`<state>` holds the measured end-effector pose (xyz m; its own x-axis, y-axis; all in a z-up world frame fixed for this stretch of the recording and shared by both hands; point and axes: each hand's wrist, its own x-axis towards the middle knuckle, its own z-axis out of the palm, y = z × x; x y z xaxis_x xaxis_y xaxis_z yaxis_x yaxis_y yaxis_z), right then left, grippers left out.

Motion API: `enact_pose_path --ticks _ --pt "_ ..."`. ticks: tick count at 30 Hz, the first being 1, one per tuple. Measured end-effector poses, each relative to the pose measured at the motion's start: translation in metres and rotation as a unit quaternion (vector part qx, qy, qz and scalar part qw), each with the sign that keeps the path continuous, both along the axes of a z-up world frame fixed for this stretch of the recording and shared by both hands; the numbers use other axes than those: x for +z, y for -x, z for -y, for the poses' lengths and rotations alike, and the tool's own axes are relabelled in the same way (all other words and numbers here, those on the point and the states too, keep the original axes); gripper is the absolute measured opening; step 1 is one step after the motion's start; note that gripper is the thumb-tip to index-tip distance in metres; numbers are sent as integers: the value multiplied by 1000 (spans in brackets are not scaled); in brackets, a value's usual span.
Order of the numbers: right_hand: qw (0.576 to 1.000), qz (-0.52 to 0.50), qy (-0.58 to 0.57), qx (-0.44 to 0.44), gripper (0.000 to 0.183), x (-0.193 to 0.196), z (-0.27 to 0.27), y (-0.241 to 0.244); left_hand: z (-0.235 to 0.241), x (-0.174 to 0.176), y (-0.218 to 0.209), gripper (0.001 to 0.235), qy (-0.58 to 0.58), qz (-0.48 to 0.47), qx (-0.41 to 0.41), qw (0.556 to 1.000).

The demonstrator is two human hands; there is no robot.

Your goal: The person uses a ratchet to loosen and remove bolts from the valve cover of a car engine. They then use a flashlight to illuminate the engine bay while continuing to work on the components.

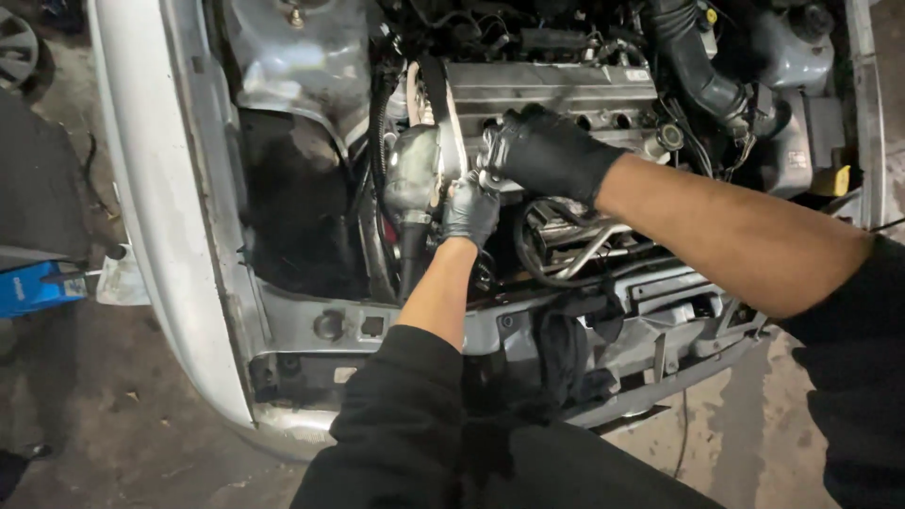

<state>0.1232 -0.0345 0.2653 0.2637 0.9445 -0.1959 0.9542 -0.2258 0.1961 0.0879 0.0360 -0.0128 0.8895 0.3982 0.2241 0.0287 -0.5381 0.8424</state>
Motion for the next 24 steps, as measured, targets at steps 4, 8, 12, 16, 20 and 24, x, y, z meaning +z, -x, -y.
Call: enact_pose_path --ticks 4,8,12,16,20,24 --pt "974 53 -158 152 23 0 1 -5 -2 12 0 20 35 -50 18 998" --pt "988 29 -118 98 18 -10 1 -4 -4 -12 -10 18 -101 -56 -45 992" --pt "999 -11 27 -41 20 -14 -1 -7 -4 -11 -15 21 14 -32 -4 999" --pt "994 23 -77 68 14 -15 1 -5 -2 -12 -10 21 -72 -64 -26 995" --pt "978 27 -158 130 16 -4 4 -1 -14 6 -6 26 18 -53 -26 998" --pt "987 -73 -145 20 17 -10 -5 2 -19 7 0 18 7 -23 -46 999"
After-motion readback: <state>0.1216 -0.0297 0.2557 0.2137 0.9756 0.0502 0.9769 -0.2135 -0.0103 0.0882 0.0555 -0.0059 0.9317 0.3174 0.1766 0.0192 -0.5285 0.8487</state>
